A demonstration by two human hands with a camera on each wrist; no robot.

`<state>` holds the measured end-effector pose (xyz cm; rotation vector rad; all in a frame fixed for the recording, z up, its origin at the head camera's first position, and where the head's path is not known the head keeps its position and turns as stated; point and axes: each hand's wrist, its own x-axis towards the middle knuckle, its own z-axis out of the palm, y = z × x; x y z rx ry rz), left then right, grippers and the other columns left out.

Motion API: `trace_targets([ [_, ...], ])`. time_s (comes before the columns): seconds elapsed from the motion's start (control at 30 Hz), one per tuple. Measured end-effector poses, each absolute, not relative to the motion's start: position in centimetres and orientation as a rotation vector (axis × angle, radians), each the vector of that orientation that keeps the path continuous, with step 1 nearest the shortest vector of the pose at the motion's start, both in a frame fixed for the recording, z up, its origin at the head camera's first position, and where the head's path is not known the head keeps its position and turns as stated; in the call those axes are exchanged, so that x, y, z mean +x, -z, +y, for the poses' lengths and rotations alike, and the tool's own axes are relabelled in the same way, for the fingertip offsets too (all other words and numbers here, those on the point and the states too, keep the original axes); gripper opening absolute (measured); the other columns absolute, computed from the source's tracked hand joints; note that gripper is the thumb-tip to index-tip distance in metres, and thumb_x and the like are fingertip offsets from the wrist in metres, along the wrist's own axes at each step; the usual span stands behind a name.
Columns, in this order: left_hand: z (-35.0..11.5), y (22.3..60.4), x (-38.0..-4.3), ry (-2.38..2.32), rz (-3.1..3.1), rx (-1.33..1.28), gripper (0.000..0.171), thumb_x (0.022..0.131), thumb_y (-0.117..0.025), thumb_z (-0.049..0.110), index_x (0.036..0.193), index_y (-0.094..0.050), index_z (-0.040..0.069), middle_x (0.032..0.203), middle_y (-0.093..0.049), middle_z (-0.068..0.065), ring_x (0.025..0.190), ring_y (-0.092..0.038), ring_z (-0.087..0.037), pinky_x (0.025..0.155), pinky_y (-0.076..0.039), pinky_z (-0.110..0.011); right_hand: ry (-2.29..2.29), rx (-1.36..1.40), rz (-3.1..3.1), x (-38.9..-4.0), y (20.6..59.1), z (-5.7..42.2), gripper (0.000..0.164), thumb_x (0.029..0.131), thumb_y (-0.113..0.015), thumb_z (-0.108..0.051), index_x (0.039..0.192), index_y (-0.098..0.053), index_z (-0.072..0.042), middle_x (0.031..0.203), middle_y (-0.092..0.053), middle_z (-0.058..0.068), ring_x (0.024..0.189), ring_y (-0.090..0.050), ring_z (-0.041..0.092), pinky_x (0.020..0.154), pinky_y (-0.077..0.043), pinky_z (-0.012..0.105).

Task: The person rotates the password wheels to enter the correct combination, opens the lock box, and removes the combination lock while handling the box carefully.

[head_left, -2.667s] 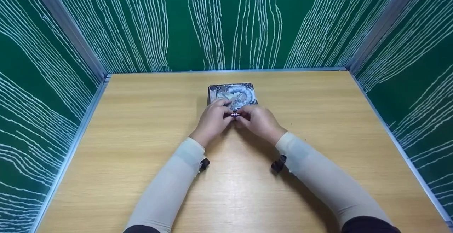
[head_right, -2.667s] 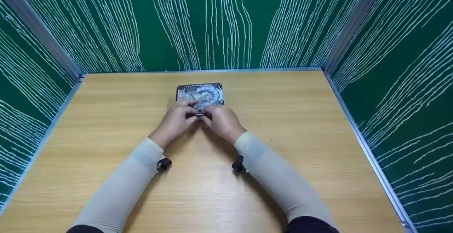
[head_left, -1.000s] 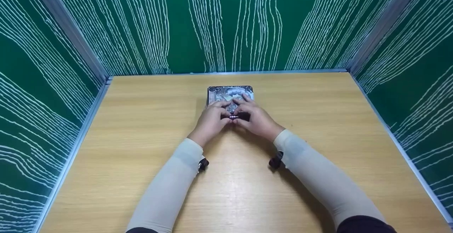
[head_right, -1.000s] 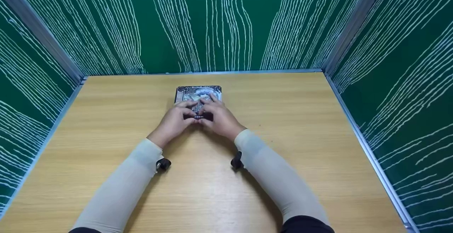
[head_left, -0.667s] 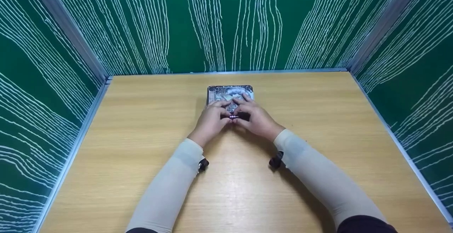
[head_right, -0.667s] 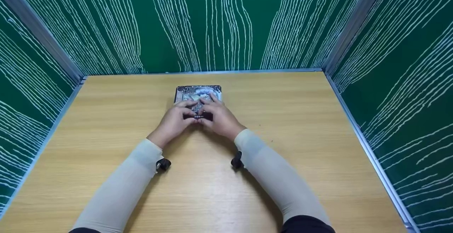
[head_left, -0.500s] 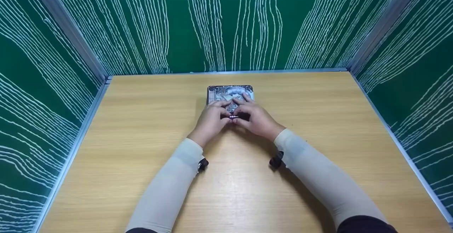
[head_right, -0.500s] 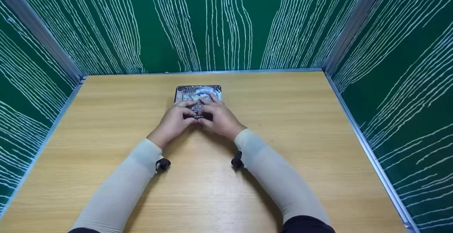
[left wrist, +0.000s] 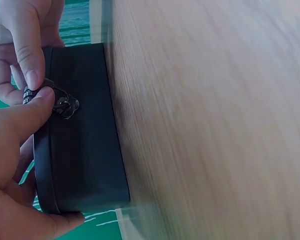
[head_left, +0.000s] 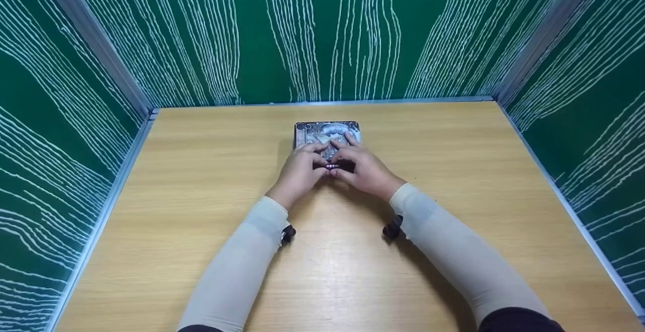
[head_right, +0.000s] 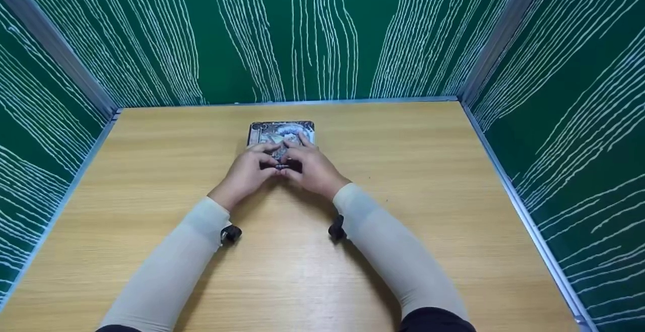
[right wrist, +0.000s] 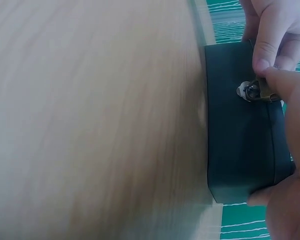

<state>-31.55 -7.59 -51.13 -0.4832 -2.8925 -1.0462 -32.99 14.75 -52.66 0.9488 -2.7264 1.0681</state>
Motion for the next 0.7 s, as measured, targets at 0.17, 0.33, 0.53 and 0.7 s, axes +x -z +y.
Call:
trace_targets([
  [0.17,-7.54,51.19,-31.55,1.063,-2.899,-0.470,0.017,0.099,-0.089,0.020,0.114,-0.089,0.011,0.170,-0.061,0.004,0.164,-0.050,-0.031,0.142,-0.032,-0.049,-1.078,0.955,-2.715,-33.06,52.73,14.82,0.016,0.105,-0.084,-0.026,0.117,-0.080,-0.016,0.176,-0.051,0.010,0.175,-0.023,0.048,0.143,-0.020,0.066],
  [0.33,-7.58,51.23,-31.47,1.090,-2.890,-0.453,0.017,0.099,-0.089,0.019,0.114,-0.089,0.011,0.169,-0.062,0.004,0.164,-0.050,-0.032,0.142,-0.033,-0.049,-1.073,0.957,-2.716,-33.05,52.78,14.81,0.014,0.106,-0.084,-0.026,0.116,-0.080,-0.018,0.176,-0.051,0.008,0.175,-0.023,0.047,0.142,-0.021,0.067],
  [0.53,-7.69,51.30,-31.51,1.086,-2.856,-0.499,0.017,0.099,-0.089,0.019,0.113,-0.090,0.010,0.166,-0.066,0.000,0.158,-0.055,-0.033,0.139,-0.038,-0.047,-1.069,0.976,-2.695,-33.01,52.78,14.83,0.016,0.106,-0.084,-0.027,0.116,-0.080,-0.015,0.175,-0.054,0.009,0.174,-0.025,0.048,0.142,-0.022,0.067],
  [0.7,-7.70,51.26,-31.57,1.084,-2.851,-0.513,0.017,0.099,-0.089,0.018,0.113,-0.090,0.009,0.166,-0.066,0.000,0.158,-0.055,-0.033,0.138,-0.039,-0.047,-1.070,0.960,-2.707,-33.02,52.71,14.83,0.017,0.106,-0.083,-0.028,0.117,-0.081,-0.016,0.176,-0.052,0.008,0.175,-0.024,0.048,0.141,-0.023,0.069],
])
